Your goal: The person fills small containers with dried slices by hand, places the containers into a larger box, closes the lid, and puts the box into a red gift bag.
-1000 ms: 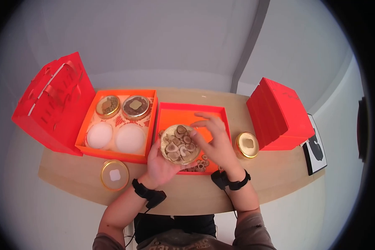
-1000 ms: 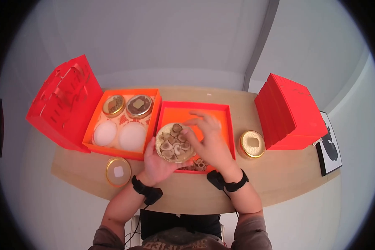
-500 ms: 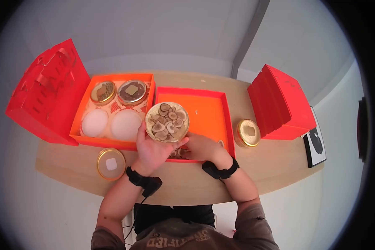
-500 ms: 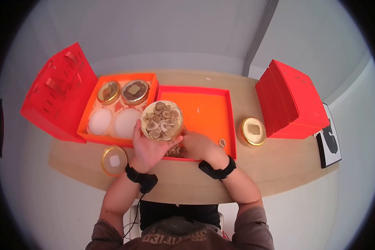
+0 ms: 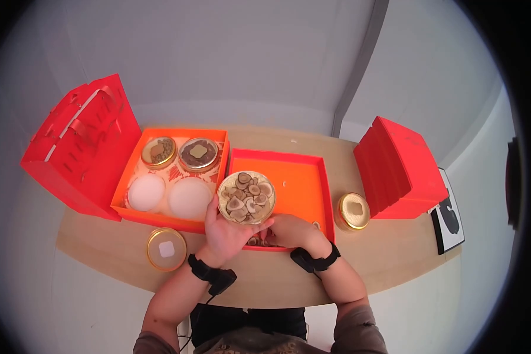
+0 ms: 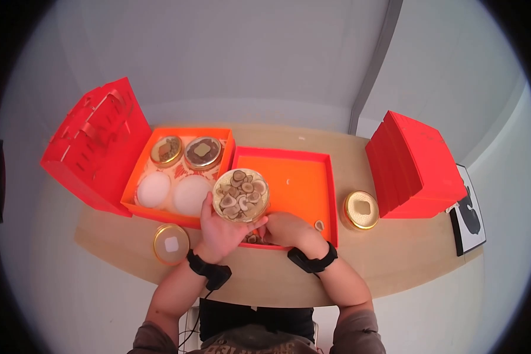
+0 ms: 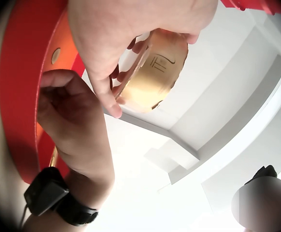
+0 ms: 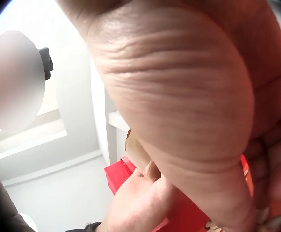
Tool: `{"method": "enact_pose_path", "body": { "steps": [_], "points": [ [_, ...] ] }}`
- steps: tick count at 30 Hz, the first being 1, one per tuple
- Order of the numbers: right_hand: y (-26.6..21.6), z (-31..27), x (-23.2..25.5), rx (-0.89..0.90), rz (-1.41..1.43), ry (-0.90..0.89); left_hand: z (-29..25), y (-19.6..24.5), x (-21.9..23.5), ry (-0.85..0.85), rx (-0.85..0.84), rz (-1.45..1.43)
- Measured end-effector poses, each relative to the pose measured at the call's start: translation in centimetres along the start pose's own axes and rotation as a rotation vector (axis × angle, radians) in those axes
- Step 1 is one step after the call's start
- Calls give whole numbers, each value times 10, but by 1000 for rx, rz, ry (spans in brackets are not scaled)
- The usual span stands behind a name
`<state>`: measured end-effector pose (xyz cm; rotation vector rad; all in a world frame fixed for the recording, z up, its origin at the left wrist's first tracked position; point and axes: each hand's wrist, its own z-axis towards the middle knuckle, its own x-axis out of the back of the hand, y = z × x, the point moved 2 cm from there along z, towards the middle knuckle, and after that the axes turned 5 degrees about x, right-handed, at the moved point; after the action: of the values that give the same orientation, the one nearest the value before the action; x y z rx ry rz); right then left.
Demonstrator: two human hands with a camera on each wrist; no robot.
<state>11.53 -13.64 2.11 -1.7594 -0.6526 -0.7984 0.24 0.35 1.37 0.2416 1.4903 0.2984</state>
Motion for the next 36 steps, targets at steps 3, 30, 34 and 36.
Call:
{"method": "enact_pose_path", "body": {
  "steps": [3,30,34,36],
  "points": [
    [-10,-5,15,-20,73,-12,1,1,-1,28,-3,45],
    [-66,-30,60,357,120,755,-2,-16,2,-62,164,-28],
    [-67,-28,58,453,-44,744,-4,-22,-6,-11,206,36],
    [-67,-29,58,396,23,736,-5,-24,-3,-31,212,27]
  ]
}}
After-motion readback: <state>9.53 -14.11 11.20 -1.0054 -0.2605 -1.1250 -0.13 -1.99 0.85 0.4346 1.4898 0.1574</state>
